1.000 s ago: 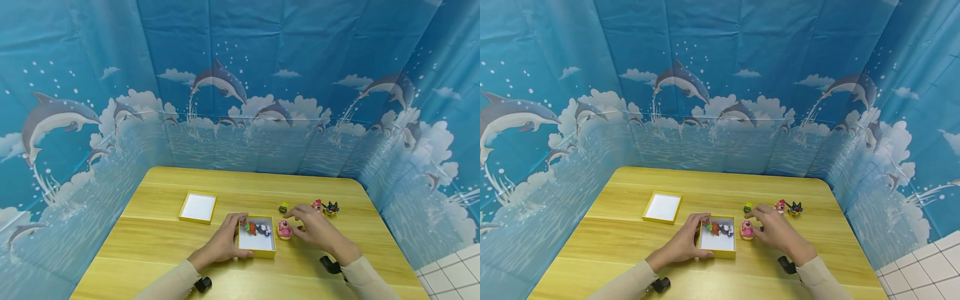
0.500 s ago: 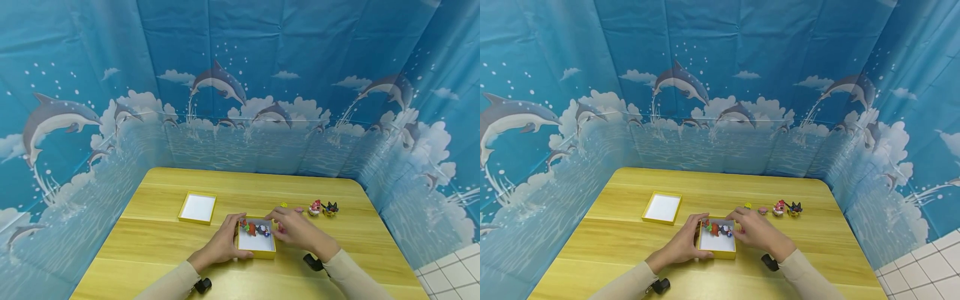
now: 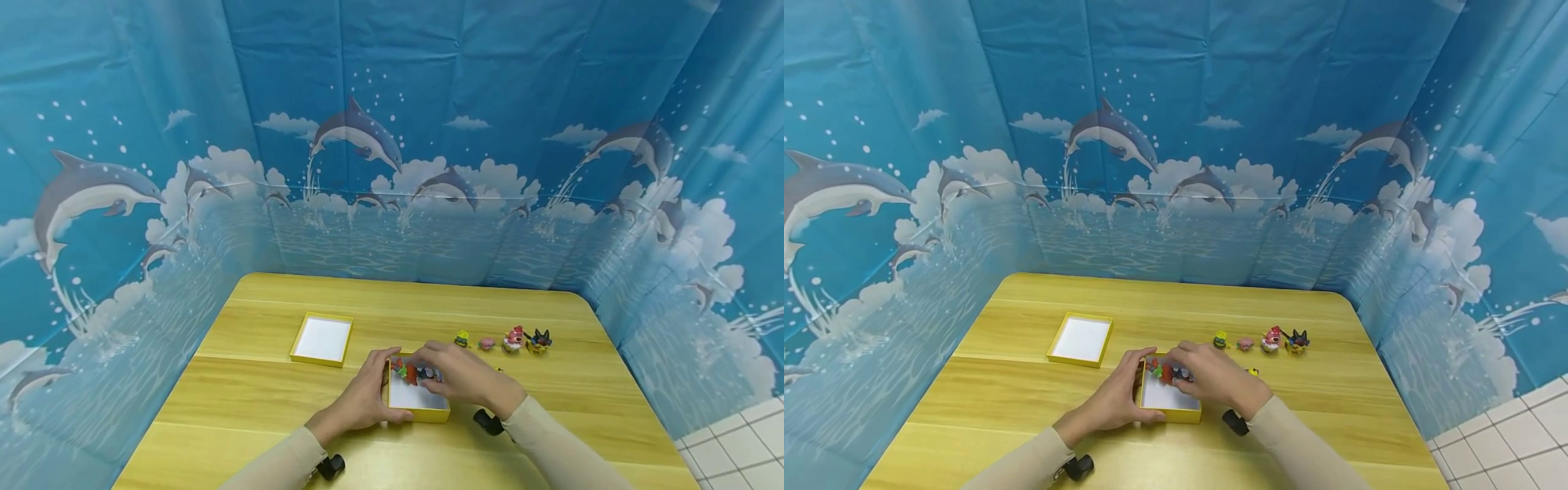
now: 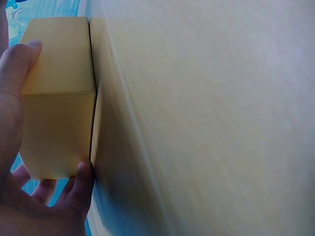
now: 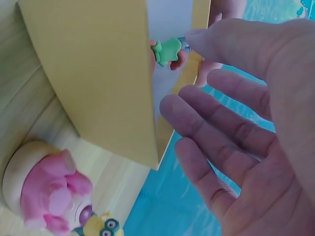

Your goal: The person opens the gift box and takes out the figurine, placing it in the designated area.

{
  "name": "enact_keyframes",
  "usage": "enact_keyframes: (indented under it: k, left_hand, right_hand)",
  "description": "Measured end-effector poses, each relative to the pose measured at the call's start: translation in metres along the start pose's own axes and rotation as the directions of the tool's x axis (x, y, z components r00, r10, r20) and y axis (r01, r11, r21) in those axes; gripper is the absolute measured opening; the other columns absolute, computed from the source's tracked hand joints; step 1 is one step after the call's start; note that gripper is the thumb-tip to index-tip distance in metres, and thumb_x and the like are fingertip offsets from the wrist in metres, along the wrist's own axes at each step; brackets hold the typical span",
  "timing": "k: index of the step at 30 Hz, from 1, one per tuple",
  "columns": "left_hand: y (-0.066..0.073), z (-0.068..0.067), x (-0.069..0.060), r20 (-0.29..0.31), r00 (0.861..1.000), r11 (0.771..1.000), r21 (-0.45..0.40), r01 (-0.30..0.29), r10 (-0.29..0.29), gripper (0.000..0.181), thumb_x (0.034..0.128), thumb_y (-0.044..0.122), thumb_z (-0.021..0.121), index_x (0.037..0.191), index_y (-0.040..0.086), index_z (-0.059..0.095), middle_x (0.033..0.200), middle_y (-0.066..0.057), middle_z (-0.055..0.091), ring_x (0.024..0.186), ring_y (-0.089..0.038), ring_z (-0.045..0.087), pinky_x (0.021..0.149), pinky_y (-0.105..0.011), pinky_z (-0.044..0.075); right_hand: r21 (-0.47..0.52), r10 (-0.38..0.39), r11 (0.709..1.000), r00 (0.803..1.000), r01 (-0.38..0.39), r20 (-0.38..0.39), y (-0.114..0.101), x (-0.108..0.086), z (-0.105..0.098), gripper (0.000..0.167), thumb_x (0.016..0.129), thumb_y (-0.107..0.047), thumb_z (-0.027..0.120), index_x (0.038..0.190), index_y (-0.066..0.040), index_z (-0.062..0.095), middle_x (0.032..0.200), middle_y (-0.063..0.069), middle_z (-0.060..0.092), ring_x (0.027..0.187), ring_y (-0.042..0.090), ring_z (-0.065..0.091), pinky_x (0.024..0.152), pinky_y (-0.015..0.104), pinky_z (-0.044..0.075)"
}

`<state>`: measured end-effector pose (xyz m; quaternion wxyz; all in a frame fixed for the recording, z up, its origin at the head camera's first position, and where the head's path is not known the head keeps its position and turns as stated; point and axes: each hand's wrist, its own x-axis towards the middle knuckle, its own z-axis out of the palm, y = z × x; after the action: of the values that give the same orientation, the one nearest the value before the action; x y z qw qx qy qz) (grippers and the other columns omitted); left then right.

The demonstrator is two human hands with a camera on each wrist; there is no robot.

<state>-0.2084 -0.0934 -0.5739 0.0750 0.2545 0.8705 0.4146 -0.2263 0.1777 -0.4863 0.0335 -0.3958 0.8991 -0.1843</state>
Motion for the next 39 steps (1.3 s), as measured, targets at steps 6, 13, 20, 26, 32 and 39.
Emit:
enact_keyframes:
  k: [6,13,20,26,32,39]
  left_hand:
    - [-0.001,0.0,0.0,0.006,1.0,1.0,0.003,-0.006,0.006,0.128,0.0886,0.067,0.098,0.184,0.023,0.025,0.179,-0.01,0.039,0.161,-0.031,0.052,0.129,-0.06,0.053]
    - [0.001,-0.001,0.001,0.008,1.0,1.0,0.013,-0.007,0.007,0.128,0.0892,0.065,0.098,0.184,0.02,0.025,0.178,-0.01,0.04,0.159,-0.03,0.053,0.129,-0.059,0.053]
    - [0.001,-0.001,0.0,0.007,1.0,1.0,0.028,-0.007,0.007,0.127,0.0897,0.064,0.098,0.184,0.019,0.026,0.178,-0.01,0.04,0.159,-0.029,0.053,0.13,-0.057,0.053]
    - [0.002,-0.002,0.0,0.006,1.0,0.999,0.028,-0.02,0.02,0.127,0.0905,0.062,0.099,0.184,0.018,0.026,0.178,-0.011,0.04,0.16,-0.031,0.053,0.13,-0.059,0.053]
    - [0.001,-0.002,0.0,0.003,1.0,0.999,0.027,-0.019,0.019,0.127,0.0895,0.064,0.099,0.184,0.02,0.026,0.178,-0.01,0.04,0.159,-0.029,0.053,0.13,-0.057,0.053]
    - [0.001,-0.001,0.0,-0.002,1.0,0.999,0.027,-0.026,0.026,0.126,0.0892,0.063,0.1,0.183,0.019,0.027,0.177,-0.009,0.041,0.159,-0.028,0.053,0.131,-0.055,0.053]
  right_hand:
    - [0.008,0.001,1.0,1.0,-0.001,0.03,-0.003,0.009,0.004,0.039,0.107,-0.014,0.086,0.145,-0.006,0.079,0.128,0.011,0.081,0.1,0.022,0.079,0.081,0.028,0.064]
    - [0.01,0.012,1.0,0.998,-0.012,0.057,-0.004,0.015,0.007,0.04,0.108,-0.013,0.086,0.146,-0.004,0.078,0.126,0.011,0.08,0.102,0.022,0.079,0.084,0.029,0.065]
    - [-0.011,0.042,0.999,0.996,-0.041,0.083,-0.005,0.02,0.011,0.04,0.107,-0.013,0.087,0.145,-0.003,0.078,0.13,0.012,0.084,0.112,0.025,0.081,0.092,0.037,0.069]
    - [-0.002,0.048,0.999,0.996,-0.048,0.082,-0.003,0.024,0.014,0.043,0.106,-0.012,0.087,0.147,-0.002,0.077,0.133,0.013,0.084,0.115,0.025,0.083,0.095,0.038,0.07]
    - [0.026,0.044,0.999,0.995,-0.047,0.087,-0.003,0.027,0.015,0.037,0.104,-0.007,0.088,0.139,-0.002,0.078,0.128,0.013,0.085,0.112,0.023,0.083,0.093,0.034,0.07]
    - [0.014,0.034,0.999,0.995,-0.035,0.091,-0.003,0.03,0.015,0.033,0.102,-0.007,0.091,0.133,-0.005,0.08,0.123,0.009,0.084,0.106,0.019,0.081,0.09,0.031,0.068]
